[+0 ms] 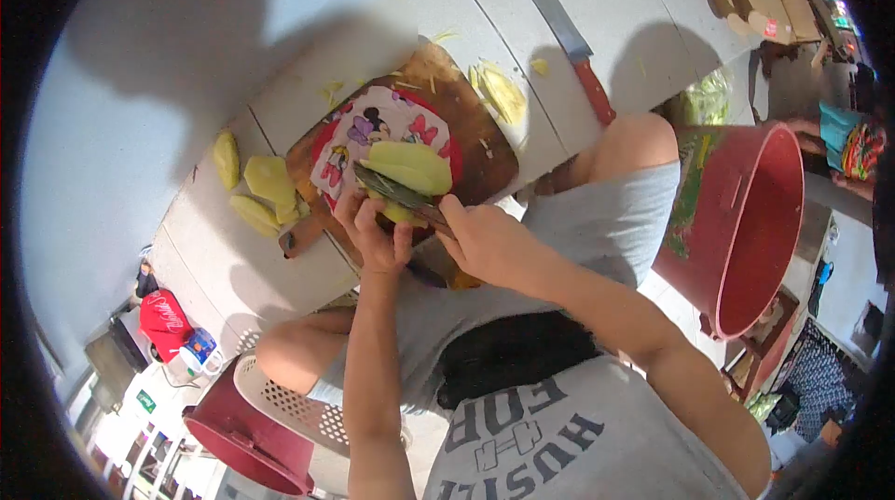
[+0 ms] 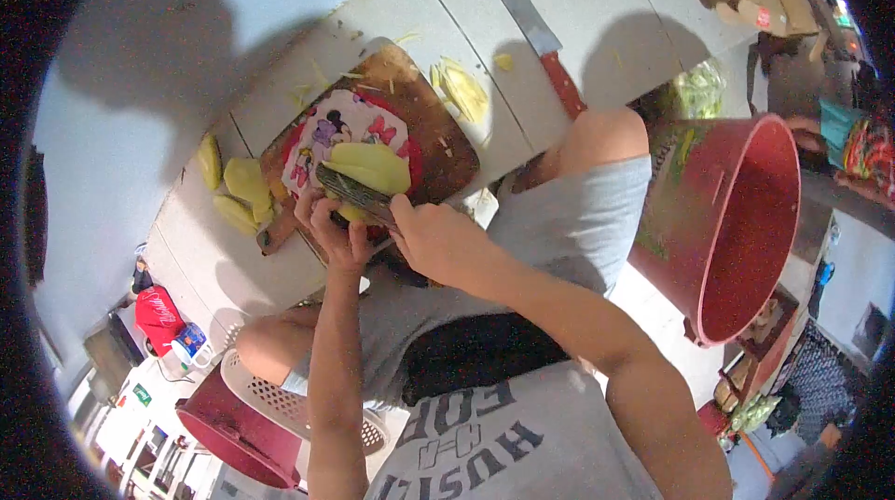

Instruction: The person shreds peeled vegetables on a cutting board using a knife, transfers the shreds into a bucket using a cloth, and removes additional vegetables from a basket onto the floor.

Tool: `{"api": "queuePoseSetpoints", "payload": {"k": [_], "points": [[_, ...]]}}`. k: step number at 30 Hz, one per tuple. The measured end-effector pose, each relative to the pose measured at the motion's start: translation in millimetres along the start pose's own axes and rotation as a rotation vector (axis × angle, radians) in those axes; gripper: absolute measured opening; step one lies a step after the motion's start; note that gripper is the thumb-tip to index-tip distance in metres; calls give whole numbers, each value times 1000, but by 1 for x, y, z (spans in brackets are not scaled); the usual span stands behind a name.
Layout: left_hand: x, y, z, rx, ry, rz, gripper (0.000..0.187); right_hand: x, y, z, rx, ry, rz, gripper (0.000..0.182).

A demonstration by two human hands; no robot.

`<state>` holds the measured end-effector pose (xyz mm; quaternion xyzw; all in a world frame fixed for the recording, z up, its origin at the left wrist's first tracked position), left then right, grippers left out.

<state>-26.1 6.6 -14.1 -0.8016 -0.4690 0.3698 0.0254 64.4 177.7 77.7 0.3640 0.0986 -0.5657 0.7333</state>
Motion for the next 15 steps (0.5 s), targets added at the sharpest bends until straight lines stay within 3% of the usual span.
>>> {"api": "queuePoseSetpoints", "payload": {"k": [8,15], "points": [[3,-9,-2,91,2,-106,58,-39,60,46,27,-33,36,24],[3,-5,0,102,-40,-75,57,-34,60,41,-39,13,-14,26]]}}
Point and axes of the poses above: each hand's wrist, its own y-axis away from the middle knuckle, its own x-axis out of the palm, z = x × y, the point moved 2 cm from there along -y, towards the middle knuckle, and after that the axes turned 9 degrees about z, right-handed, at the moved point
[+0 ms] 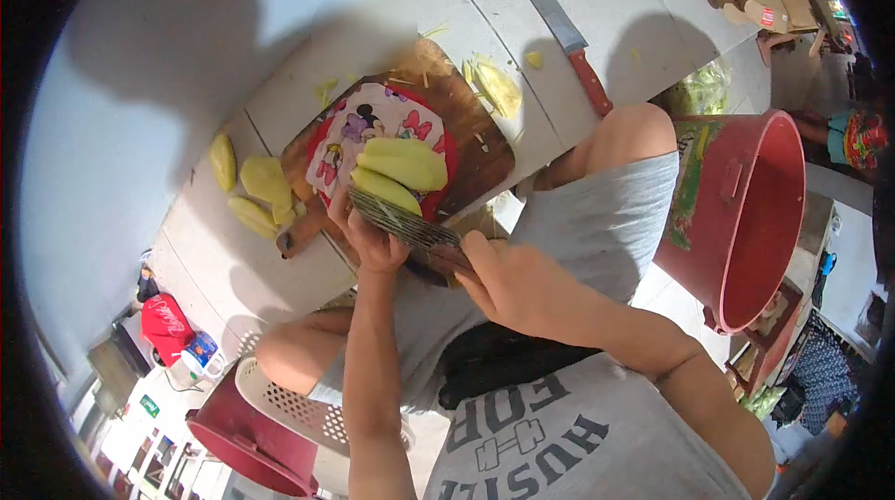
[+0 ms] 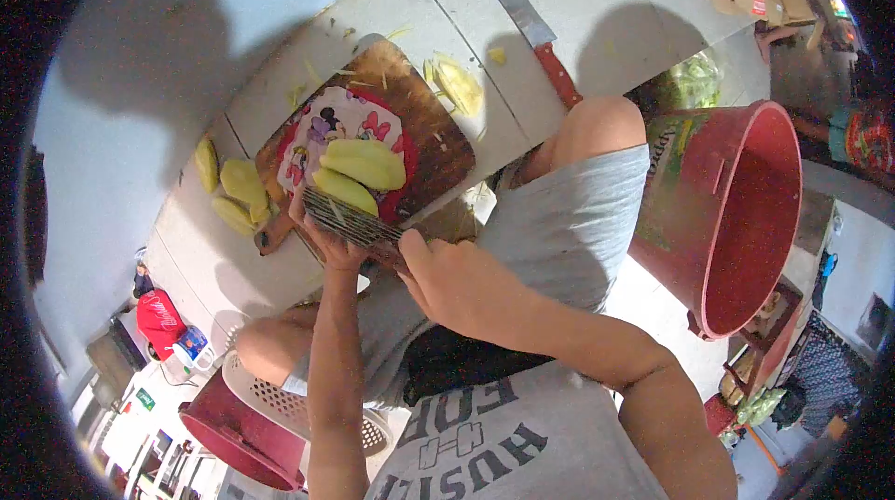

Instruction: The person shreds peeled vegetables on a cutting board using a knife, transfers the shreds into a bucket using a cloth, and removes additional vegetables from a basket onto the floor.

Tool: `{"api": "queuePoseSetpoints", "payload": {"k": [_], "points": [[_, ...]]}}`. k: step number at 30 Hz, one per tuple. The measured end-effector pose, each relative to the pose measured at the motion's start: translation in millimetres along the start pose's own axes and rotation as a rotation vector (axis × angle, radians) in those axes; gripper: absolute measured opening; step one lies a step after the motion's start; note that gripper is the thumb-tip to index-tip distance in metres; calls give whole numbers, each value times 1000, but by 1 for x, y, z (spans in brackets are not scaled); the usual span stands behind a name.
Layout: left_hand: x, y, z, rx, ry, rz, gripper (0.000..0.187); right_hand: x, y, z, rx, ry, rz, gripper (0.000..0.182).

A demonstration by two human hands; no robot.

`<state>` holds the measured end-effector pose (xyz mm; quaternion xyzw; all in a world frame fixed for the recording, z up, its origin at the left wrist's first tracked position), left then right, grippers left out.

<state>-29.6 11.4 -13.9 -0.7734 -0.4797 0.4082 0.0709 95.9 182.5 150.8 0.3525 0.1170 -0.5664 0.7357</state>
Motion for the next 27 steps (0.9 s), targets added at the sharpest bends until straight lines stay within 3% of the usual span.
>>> {"api": "queuePoseSetpoints", "payload": {"k": [7,13,19,22,24,25,27], "points": [[0,2,2,-21,13,-22,54,12,-24,-15,-2,-31,12,26],[-3,1,1,-46,-40,86,47,32,-61,-44,69,-15,34,26],[-3,6,4,-30,-36,66,66,17,-21,-16,17,-39,0,26],[1,5,5,68,-126,56,77,0,1,3,11,-45,-5,26],[2,8,5,-119,-80,103,80,-1,7,6,43,-47,20,25],[3,7,5,-117,-79,101,80,1,7,5,54,-63,23,25],[3,3,3,-42,-6,-10,63,4,7,3,64,-76,27,25]]}}
Point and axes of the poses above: each hand's wrist, its own y-axis away from the middle knuckle, its own x-axis out of the palm, z = x × y, the point moved 2 cm from there along -y, towards the middle knuckle, and after that the axes turned 9 degrees about z, right-handed, at the moved point
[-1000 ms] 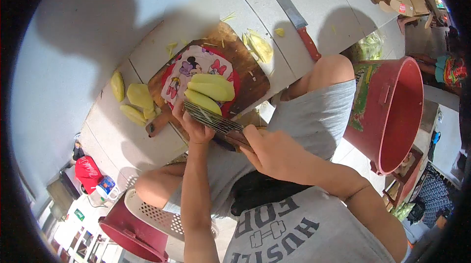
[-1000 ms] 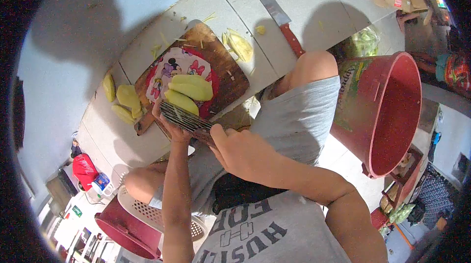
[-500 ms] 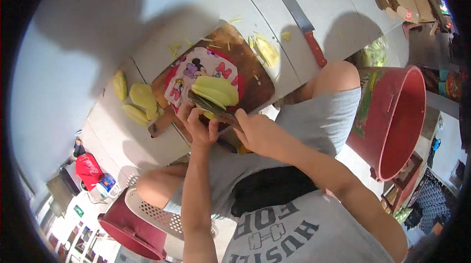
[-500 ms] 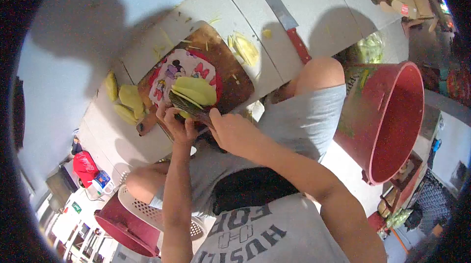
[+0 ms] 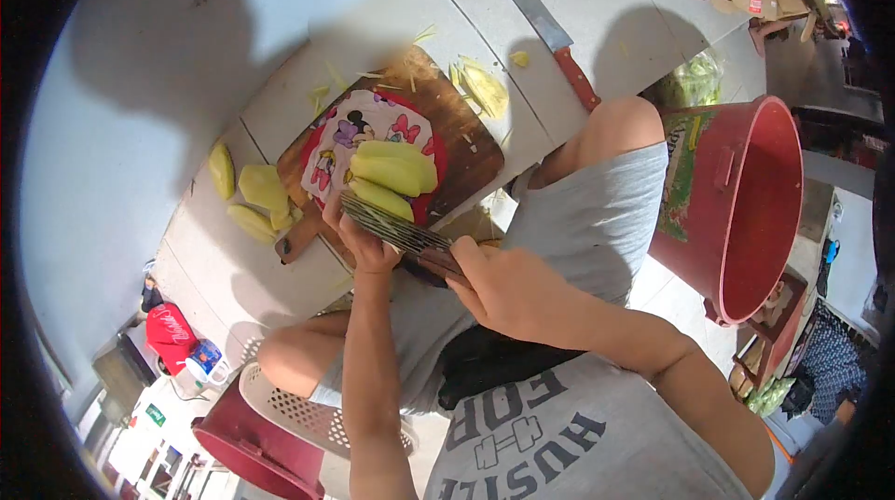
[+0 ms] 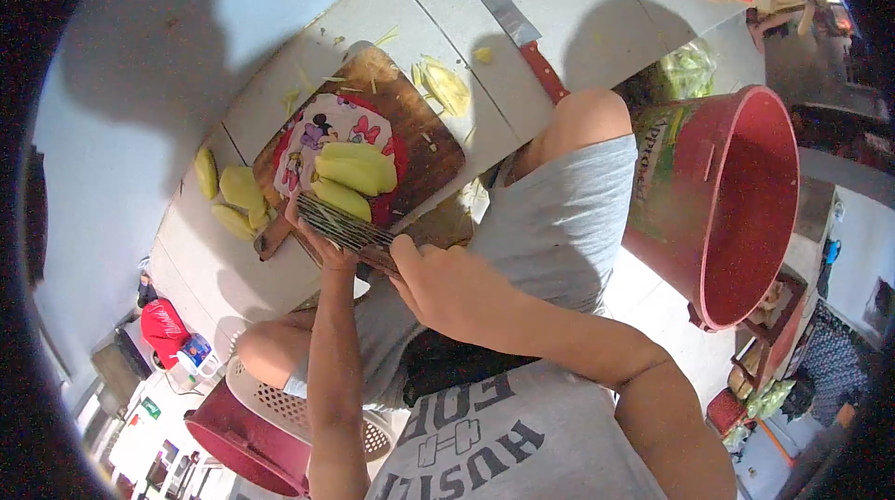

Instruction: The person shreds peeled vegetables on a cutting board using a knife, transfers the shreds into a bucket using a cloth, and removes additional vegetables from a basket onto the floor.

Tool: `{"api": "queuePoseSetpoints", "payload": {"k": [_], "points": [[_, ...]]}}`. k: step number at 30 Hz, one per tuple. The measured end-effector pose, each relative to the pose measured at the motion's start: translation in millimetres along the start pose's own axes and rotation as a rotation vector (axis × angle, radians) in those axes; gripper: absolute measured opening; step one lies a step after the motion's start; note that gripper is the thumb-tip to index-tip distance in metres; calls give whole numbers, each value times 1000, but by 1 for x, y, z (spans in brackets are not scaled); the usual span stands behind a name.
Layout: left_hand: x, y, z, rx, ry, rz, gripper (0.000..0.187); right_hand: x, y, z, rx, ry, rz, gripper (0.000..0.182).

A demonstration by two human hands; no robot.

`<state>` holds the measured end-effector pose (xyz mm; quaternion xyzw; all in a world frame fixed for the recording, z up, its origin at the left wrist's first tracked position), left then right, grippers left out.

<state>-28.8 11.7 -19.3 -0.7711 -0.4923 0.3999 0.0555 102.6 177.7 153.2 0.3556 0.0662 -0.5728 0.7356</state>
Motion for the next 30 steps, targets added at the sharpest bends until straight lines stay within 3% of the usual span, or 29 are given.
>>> {"api": "queuePoseSetpoints", "payload": {"k": [6,10,15,21,28,30], "points": [[-5,-4,-5,112,-41,13,59,5,-7,-7,-55,-41,-54,25],[-5,4,5,34,-104,119,70,13,-23,-14,-103,38,-72,26],[-5,2,1,30,-32,25,51,13,-32,-18,-88,-13,-53,25],[-6,-5,-4,24,-5,57,45,31,-63,-49,41,-44,-2,25],[0,4,7,51,93,69,55,14,-27,-24,-21,-104,-51,25],[-2,2,6,69,43,37,50,4,-10,-10,-51,-122,-76,25]]}}
Point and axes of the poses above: each hand's wrist, its own y-axis away from the middle knuckle, its own x-axis out of the palm, z = x × y, the point moved 2 cm from there along -y, towards the middle knuckle, and after that the axes turned 9 degrees about z, right-handed, at the moved point
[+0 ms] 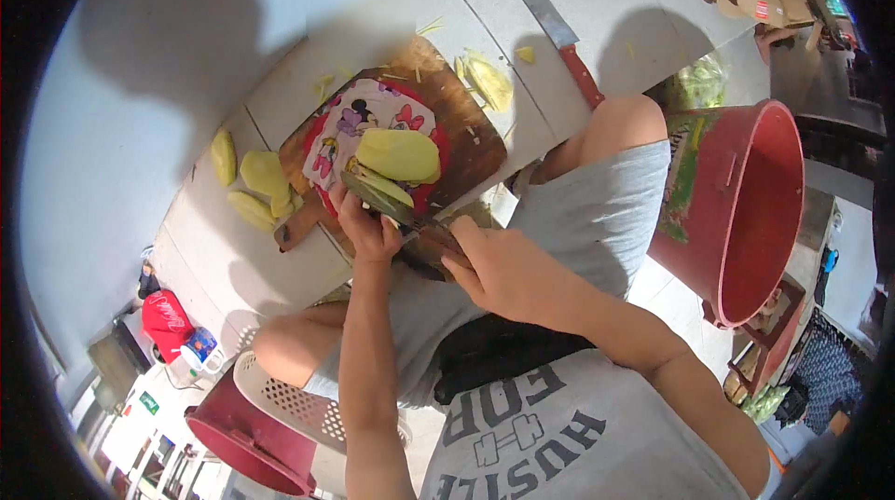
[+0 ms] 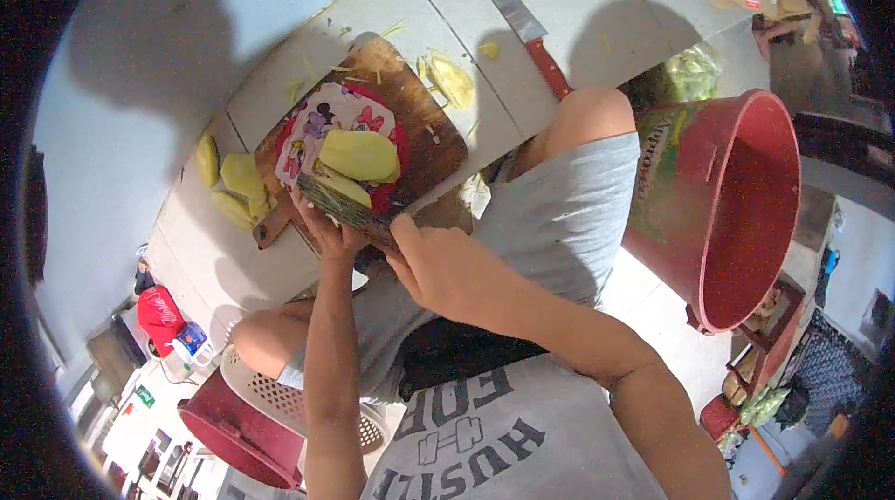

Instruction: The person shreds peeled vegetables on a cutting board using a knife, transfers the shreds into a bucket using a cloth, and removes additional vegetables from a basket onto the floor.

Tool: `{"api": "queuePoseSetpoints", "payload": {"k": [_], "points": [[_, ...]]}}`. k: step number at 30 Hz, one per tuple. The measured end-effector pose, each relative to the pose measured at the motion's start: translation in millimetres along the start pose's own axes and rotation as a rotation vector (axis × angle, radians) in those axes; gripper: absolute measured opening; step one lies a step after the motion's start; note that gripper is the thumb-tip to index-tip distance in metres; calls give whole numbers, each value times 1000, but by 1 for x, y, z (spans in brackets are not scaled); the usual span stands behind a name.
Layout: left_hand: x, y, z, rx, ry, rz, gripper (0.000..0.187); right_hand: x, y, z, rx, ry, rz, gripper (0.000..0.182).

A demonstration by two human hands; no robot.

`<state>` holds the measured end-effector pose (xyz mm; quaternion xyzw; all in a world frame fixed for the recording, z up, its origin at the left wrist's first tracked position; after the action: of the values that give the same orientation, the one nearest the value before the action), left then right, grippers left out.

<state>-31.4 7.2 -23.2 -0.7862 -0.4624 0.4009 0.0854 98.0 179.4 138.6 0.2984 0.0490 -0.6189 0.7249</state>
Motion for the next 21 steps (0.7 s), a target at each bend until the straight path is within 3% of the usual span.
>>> {"api": "queuePoseSetpoints", "payload": {"k": [5,9,14,21], "points": [[2,1,1,-66,-52,66,46,-2,11,8,22,10,16,25],[0,-12,-10,-22,70,-49,51,-1,7,7,-63,43,-11,27],[2,-7,-1,-99,89,-10,55,-7,4,11,14,28,79,26],[3,-7,-3,41,16,-78,55,-4,6,19,5,41,56,24]]}}
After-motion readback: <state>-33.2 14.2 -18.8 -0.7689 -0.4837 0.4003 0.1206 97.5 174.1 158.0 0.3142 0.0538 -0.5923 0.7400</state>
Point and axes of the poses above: each hand's wrist, its own y-axis away from the middle knuckle, its own x-axis out of the palm, z = x × y, the point moved 2 cm from there along -y, towards the middle knuckle, and after that the axes turned 9 degrees about z, right-handed, at the moved point
